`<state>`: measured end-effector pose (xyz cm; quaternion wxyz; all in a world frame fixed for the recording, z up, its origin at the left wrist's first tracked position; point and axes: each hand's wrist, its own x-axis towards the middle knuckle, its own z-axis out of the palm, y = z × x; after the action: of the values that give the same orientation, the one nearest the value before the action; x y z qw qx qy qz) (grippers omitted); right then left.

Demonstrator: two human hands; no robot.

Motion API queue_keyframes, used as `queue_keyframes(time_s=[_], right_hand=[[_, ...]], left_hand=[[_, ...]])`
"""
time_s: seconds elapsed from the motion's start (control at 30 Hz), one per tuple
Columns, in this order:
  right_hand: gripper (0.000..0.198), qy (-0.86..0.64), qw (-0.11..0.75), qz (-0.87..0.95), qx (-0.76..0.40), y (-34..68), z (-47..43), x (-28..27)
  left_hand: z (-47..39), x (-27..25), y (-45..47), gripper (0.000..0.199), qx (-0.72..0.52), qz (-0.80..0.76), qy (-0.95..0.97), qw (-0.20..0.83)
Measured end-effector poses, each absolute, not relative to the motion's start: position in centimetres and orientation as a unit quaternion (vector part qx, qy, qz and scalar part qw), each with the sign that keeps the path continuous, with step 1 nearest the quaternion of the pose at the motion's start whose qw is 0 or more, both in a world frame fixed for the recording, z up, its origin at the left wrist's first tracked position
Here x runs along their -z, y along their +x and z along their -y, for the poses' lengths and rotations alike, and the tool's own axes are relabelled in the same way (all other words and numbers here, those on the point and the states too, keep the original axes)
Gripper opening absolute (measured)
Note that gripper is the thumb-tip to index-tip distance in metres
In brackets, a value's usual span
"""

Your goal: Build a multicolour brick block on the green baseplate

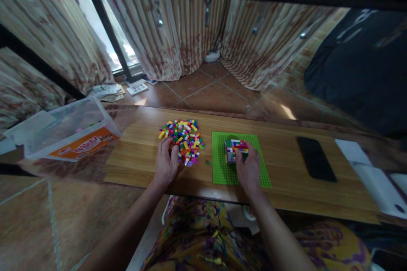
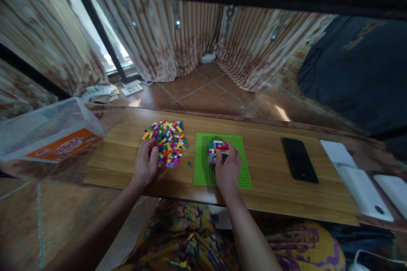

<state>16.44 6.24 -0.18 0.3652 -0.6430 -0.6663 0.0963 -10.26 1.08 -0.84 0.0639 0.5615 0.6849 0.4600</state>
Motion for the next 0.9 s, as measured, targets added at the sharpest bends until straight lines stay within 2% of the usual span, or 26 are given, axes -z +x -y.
queue_keyframes(time_s=[0.13,0.23,0.37,0.47,0.7,0.9], right_hand=[[0.045,-0.642,0.359,0.677,-0.022,16.3,-5.8,-0.9],[0.036,-0.598,0.385,0.702,0.008,14.7,-4.6,-2.1],[0.023,-0.466,0.359,0.801,-0.111,10.6,-2.2,-2.3],[0.019,-0.448,0.312,0.821,-0.169,7.9,-1.0,-1.4],[0.019,-0.468,0.232,0.837,-0.162,5.6,-1.3,-1.0],[0.016,-0.456,0.260,0.831,-0.184,5.6,-1.5,-1.2]], left_hand=[[-1.0,1.0,-10.4,0.031,-0.485,-0.676,0.550,0.074],[-1.1,1.0,-10.5,0.028,-0.493,-0.677,0.538,0.090],[-1.2,1.0,-10.4,0.027,-0.500,-0.681,0.526,0.099],[-1.1,0.9,-10.3,0.026,-0.503,-0.679,0.526,0.097],[-1.2,0.9,-10.4,0.026,-0.502,-0.678,0.529,0.090],[-1.4,0.8,-10.6,0.027,-0.493,-0.682,0.532,0.094]])
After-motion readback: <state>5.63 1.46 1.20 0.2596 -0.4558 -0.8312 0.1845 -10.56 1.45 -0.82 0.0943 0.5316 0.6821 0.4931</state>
